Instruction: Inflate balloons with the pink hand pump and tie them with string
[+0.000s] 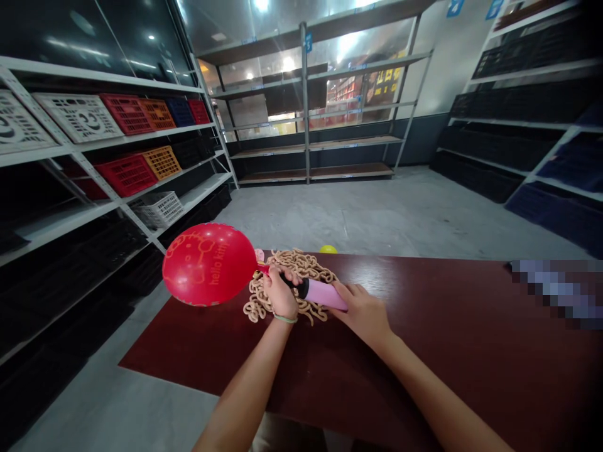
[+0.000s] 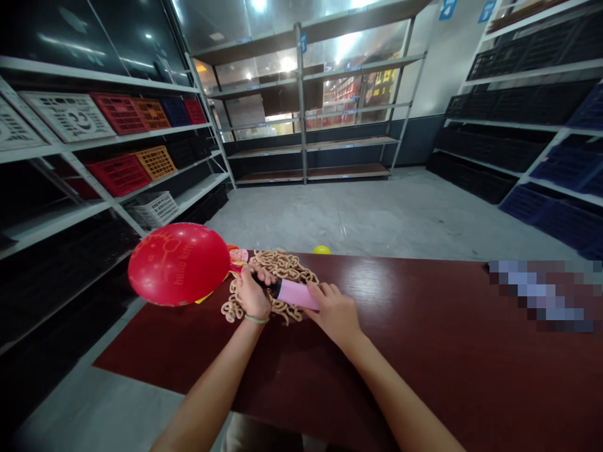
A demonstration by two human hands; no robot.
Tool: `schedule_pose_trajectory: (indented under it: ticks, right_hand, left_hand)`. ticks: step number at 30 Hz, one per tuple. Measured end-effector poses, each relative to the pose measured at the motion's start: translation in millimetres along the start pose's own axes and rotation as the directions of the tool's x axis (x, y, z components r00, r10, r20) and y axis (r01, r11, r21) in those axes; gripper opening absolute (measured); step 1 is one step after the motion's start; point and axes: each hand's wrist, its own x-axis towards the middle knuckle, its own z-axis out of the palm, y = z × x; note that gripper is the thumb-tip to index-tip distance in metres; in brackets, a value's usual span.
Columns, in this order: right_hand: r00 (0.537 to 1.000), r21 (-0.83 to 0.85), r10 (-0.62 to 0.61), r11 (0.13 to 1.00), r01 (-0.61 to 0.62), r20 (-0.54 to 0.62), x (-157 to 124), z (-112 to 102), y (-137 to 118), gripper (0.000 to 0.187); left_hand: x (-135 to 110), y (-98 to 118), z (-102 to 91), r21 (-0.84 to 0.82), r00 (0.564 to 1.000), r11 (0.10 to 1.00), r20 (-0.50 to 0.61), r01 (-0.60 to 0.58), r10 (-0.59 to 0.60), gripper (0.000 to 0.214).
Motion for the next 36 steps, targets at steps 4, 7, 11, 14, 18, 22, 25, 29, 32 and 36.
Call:
schedule_pose_trajectory:
  ticks: [4,7,11,14,18,22,25,29,32,36]
  right_hand:
    - [1.0,-0.032,-0.018,0.999,0.019,0.003,0,-3,16,0.043]
    - [1.0,-0.098,-0.007,0.995,0.008,0.004,0,-7,39,0.04]
    - [1.0,-0.13,0.023,0.991,-0.023,-0.003,2,-11,60,0.038]
    - [1.0,-0.13,0.023,0.991,-0.022,0.002,4,-10,54,0.039]
    - [1.0,-0.077,-0.005,0.997,0.005,0.007,3,-8,22,0.041]
    - [1.0,0.002,0.021,1.0,-0.021,-0.008,0,-7,0,0.044]
    - [1.0,-0.009,-0.014,1.0,0.014,-0.001,0,-6,5,0.045]
    - [1.0,-0.096,-0.006,0.995,0.005,-0.01,3,-10,31,0.041]
    - [0.998,-0.137,0.042,0.989,-0.047,-0.045,4,-14,51,0.039]
    - [0.999,-0.159,0.048,0.986,-0.05,-0.02,5,-16,54,0.038]
  left_hand:
    - [5,5,-1.0,-0.006,1.0,1.0,0.007,-0.007,0.007,0.019]
    - [14,11,-3.3,-0.019,0.998,0.999,-0.048,-0.044,0.043,0.017]
    - [28,22,-9.5,-0.02,0.988,0.996,-0.123,-0.091,0.088,0.013]
    - [31,27,-10.6,-0.011,0.979,0.991,-0.159,-0.131,0.127,0.015]
    - [12,18,-1.4,-0.021,0.987,0.991,-0.09,-0.134,0.132,0.018]
    - [-6,6,7.7,-0.023,0.999,0.999,0.002,-0.033,0.033,0.021]
    - [-4,7,5.8,-0.019,1.0,1.0,0.021,0.0,0.001,0.022]
    - [12,19,-2.9,-0.035,0.998,0.997,-0.014,-0.063,0.062,0.018]
    - [25,29,-9.1,-0.032,0.99,0.993,-0.085,-0.114,0.111,0.013]
    - [36,40,-14.8,-0.019,0.975,0.987,-0.161,-0.157,0.151,0.013]
